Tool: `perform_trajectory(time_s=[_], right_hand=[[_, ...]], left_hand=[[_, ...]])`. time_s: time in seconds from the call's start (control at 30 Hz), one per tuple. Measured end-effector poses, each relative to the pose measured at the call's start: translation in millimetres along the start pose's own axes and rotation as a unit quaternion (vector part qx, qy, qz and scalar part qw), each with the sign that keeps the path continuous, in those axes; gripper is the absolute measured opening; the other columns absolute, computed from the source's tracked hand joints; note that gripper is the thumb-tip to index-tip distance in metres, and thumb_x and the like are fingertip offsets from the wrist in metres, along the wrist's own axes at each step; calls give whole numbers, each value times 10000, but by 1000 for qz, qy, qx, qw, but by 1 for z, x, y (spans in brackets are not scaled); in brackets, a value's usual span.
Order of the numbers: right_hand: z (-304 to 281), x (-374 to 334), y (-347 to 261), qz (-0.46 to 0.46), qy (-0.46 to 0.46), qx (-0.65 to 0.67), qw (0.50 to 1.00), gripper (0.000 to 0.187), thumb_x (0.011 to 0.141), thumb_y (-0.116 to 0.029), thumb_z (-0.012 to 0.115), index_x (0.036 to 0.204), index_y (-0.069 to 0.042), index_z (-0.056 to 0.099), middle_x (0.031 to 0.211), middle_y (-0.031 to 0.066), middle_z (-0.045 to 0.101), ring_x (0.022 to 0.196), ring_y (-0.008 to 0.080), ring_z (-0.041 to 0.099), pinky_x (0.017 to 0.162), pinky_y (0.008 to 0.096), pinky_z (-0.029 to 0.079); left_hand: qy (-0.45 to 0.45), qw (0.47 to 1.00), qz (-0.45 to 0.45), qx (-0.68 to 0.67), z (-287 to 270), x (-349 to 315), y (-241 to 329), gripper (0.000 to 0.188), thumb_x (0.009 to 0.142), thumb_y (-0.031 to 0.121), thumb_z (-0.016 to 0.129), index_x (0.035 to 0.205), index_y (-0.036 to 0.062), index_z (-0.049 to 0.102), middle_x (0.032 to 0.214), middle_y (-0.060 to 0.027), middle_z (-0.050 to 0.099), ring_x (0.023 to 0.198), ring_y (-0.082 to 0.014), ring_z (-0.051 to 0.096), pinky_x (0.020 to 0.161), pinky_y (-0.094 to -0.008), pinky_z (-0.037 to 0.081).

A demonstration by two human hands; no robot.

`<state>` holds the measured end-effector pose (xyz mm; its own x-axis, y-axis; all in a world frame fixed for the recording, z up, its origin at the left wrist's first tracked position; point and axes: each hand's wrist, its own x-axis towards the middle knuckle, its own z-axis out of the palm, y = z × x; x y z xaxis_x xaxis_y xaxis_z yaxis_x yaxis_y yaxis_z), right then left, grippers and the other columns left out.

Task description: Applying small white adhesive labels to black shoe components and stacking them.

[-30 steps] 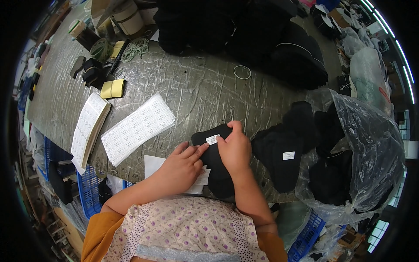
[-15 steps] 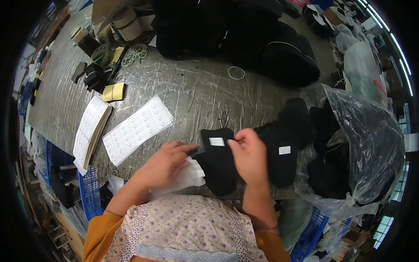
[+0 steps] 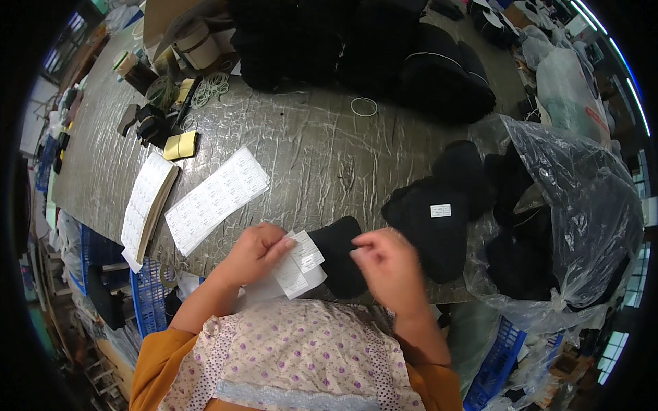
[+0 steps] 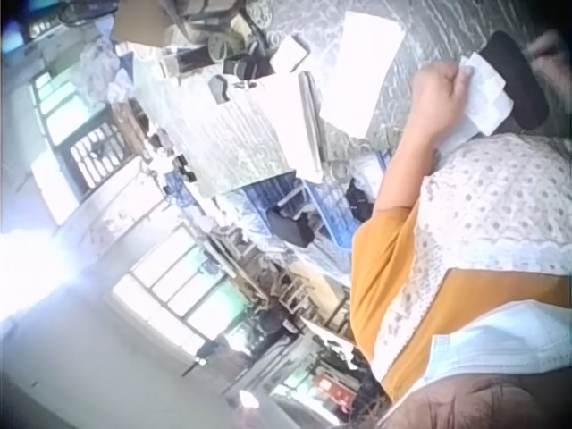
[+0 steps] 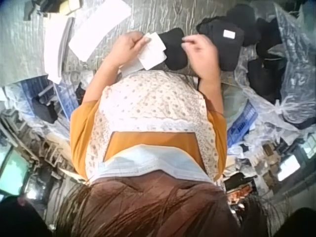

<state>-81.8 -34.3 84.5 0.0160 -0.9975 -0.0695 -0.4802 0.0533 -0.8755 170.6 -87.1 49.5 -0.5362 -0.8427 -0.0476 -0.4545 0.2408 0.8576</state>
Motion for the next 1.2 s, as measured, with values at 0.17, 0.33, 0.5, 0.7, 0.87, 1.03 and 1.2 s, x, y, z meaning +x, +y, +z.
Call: perform_trajectory(time_s=[0.17, 0.33, 0.5, 0.7, 0.87, 1.03, 1.2], right_hand=[[55, -4, 23, 58, -97, 206, 972, 75, 861, 23, 625, 903, -1, 567, 905, 19, 537, 750, 63, 516, 670, 201, 437], [46, 1, 29, 0, 80, 275, 958, 76, 906, -12, 594, 951, -15, 534, 906, 19, 523, 770, 83, 516, 689, 228, 447], [37, 0, 56, 78, 80, 294, 949, 93, 919, 3, 565, 1001, -19, 526, 916, 15, 529, 776, 75, 523, 694, 220, 458], [49, -4, 53, 58, 94, 177, 978, 92, 913, 4, 578, 985, -29, 530, 827, -3, 553, 733, 41, 530, 627, 191, 434], [58, 0, 46, 110, 50, 171, 978, 20, 899, 4, 606, 903, -4, 588, 706, -48, 549, 602, -13, 466, 516, 162, 358], [61, 5, 50, 121, 46, 152, 980, 48, 868, -2, 622, 827, 19, 608, 686, -4, 589, 625, 32, 516, 550, 207, 423], [63, 7, 50, 123, 46, 136, 982, 47, 859, -7, 625, 824, 22, 614, 667, 16, 602, 609, 44, 526, 547, 223, 434]], left_hand=[[17, 999, 26, 26, 4, 1, 11, 317, 891, 178, 616, 646, 3, 514, 614, -171, 505, 618, -374, 534, 608, -440, 441], [-17, 975, 121, 184, -7, -10, 2, 197, 834, 145, 650, 680, 35, 595, 678, -117, 587, 693, -312, 590, 690, -420, 460], [-157, 963, 162, 145, 4, -13, 13, 183, 854, 166, 630, 848, -17, 639, 1212, -146, 633, 1177, -277, 556, 995, -400, 406], [-145, 951, 157, 223, 11, -12, 7, 241, 866, 202, 611, 896, -34, 651, 1225, -128, 634, 1182, -265, 555, 1011, -400, 399], [-138, 951, 154, 228, 14, -13, 6, 241, 863, 207, 611, 892, -29, 652, 1224, -127, 635, 1183, -263, 554, 1020, -394, 395], [-127, 954, 157, 223, 16, -13, 6, 237, 862, 201, 609, 887, -31, 650, 1219, -129, 636, 1179, -264, 558, 1019, -392, 398], [-127, 952, 162, 227, 15, -13, 7, 228, 860, 186, 602, 889, -34, 649, 1214, -136, 637, 1171, -268, 563, 1014, -391, 402]])
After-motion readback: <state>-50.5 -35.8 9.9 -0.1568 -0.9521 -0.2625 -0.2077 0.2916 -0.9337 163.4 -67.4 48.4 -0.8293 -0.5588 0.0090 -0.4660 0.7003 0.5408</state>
